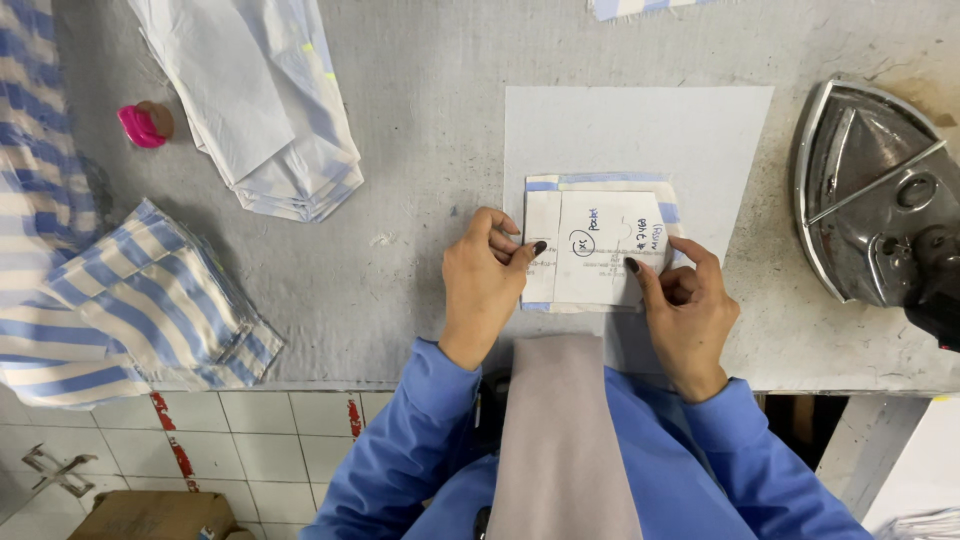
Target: The person irons small pieces of blue and white striped fabric on a work table. They repeatedly place a paper pattern on the fabric, fold the edges, and press them with a steam iron. The person also handles a translucent pressing cloth and stacks the finished pieces.
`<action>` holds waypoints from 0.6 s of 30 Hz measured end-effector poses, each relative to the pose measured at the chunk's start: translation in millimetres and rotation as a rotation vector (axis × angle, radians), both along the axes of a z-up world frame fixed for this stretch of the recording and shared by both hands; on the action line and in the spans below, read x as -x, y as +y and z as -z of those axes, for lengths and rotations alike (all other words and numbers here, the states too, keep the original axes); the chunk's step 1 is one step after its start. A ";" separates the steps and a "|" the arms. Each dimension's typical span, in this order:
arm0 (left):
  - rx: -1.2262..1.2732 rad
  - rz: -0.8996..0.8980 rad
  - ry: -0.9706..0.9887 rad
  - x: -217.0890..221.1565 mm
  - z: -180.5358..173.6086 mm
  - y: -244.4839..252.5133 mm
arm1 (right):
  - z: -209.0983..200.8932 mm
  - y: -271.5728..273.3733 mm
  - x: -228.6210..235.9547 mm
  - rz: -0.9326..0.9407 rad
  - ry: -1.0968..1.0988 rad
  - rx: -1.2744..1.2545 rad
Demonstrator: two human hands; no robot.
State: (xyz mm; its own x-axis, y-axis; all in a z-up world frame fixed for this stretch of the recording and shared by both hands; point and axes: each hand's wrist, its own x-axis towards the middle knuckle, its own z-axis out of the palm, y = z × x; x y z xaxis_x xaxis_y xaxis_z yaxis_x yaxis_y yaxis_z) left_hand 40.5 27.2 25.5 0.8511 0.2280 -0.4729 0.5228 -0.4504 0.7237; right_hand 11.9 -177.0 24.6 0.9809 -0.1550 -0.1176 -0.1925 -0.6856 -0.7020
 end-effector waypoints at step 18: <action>-0.039 0.031 0.019 -3.1 -1.8 -0.2 | 6.7 -31.9 21.6 -0.088 -0.163 0.168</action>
State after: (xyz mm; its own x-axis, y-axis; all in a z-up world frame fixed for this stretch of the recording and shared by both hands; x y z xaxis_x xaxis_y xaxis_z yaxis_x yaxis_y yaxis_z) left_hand 43.6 27.0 27.3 0.8489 0.2205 -0.4804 0.5219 -0.4941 0.6954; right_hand -9.8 -208.9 17.9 0.9953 -0.0725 0.0636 -0.0207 -0.8044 -0.5937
